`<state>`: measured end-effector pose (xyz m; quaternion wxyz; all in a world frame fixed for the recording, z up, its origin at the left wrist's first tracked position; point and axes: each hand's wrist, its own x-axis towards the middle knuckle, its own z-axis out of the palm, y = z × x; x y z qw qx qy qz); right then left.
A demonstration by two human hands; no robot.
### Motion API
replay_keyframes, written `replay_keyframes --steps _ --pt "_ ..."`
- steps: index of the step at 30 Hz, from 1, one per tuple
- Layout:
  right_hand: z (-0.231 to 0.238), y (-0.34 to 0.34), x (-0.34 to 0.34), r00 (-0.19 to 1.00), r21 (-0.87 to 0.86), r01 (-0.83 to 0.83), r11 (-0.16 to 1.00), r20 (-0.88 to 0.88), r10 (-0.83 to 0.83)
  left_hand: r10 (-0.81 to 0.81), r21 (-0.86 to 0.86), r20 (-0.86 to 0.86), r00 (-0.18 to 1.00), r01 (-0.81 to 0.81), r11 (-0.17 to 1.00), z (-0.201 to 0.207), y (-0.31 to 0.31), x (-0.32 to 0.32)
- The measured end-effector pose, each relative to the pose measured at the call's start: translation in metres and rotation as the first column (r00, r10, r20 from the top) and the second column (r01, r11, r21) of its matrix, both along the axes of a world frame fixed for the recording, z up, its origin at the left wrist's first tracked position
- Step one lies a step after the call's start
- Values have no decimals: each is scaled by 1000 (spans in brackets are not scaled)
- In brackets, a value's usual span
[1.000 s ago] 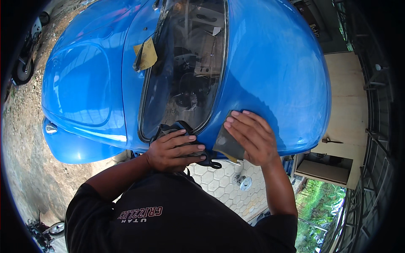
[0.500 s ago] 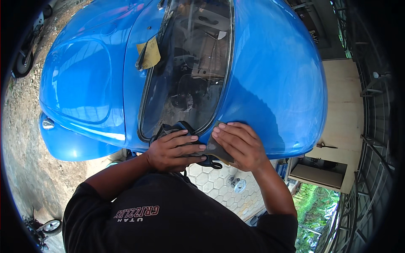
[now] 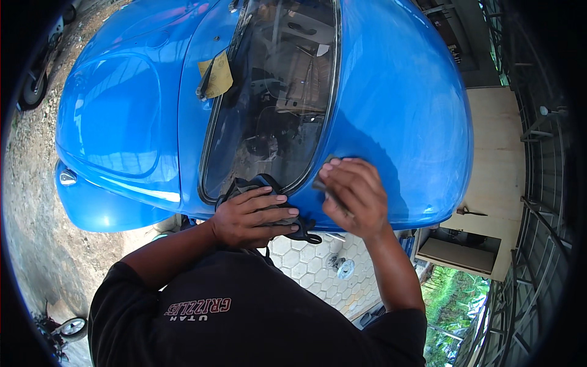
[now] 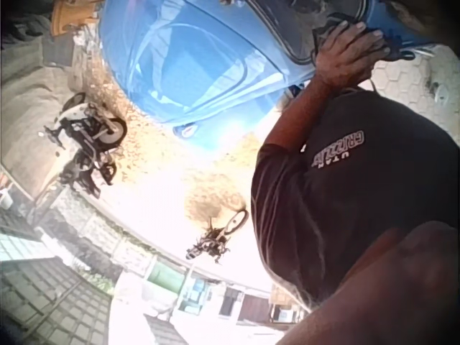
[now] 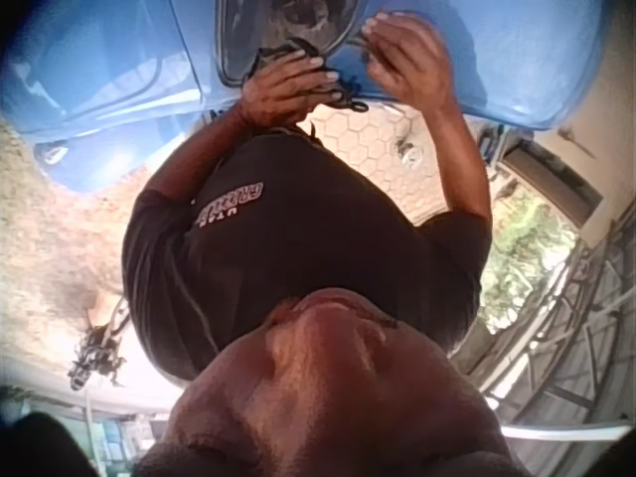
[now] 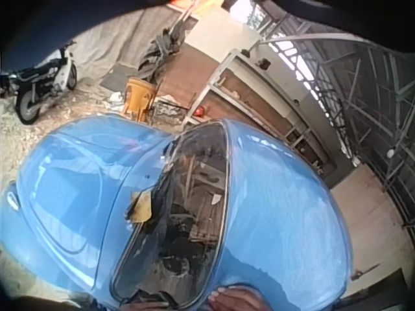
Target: The person sands the roof of a car using sandpaper, dips the sandpaper into a bucket of water, and continues sanding and wiping the roof with a cloth.
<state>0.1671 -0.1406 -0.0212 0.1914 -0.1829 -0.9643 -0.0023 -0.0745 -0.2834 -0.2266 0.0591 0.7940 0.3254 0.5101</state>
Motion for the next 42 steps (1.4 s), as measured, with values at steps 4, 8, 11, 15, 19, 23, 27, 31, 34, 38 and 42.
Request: replay_keyframes --steps 4,8,11,15,19,23,27,31,34,38,42 --pt "4 -1 -4 982 -57 -141 988 122 147 -19 -35 15 1000 20 999 1 -3 -2" --pt "0 -1 -1 999 -40 14 999 39 -13 -8 -37 20 1000 9 999 2 -2 -1" --pt "-7 -23 0 974 -136 -106 985 184 130 -6 -43 26 1000 7 999 -1 -3 -1" --pt "2 6 30 989 70 145 987 -26 -144 6 -9 19 1000 -6 1000 4 -1 0" --pt "-21 -55 30 970 -109 117 987 227 -90 9 -14 18 1000 -9 1000 1 -2 1" --pt "-11 -37 42 977 -109 122 987 189 -100 22 -11 19 1000 -21 1000 0 -4 3" --pt "-22 -43 24 928 -5 370 929 31 -370 38 -18 -7 999 -38 999 -1 -5 0" --pt "-26 -58 35 964 -93 131 987 243 -105 45 -37 -29 999 -46 998 -2 -8 2" --pt "-25 -41 33 949 -50 316 947 24 -315 97 -67 -96 991 -103 992 7 -11 6" --pt "-26 -58 44 976 -102 217 971 59 -211 96 -106 -228 969 -122 987 38 -3 14" --pt "-10 -46 85 914 73 270 960 -333 -232 -7 -120 -428 904 -49 992 97 23 32"
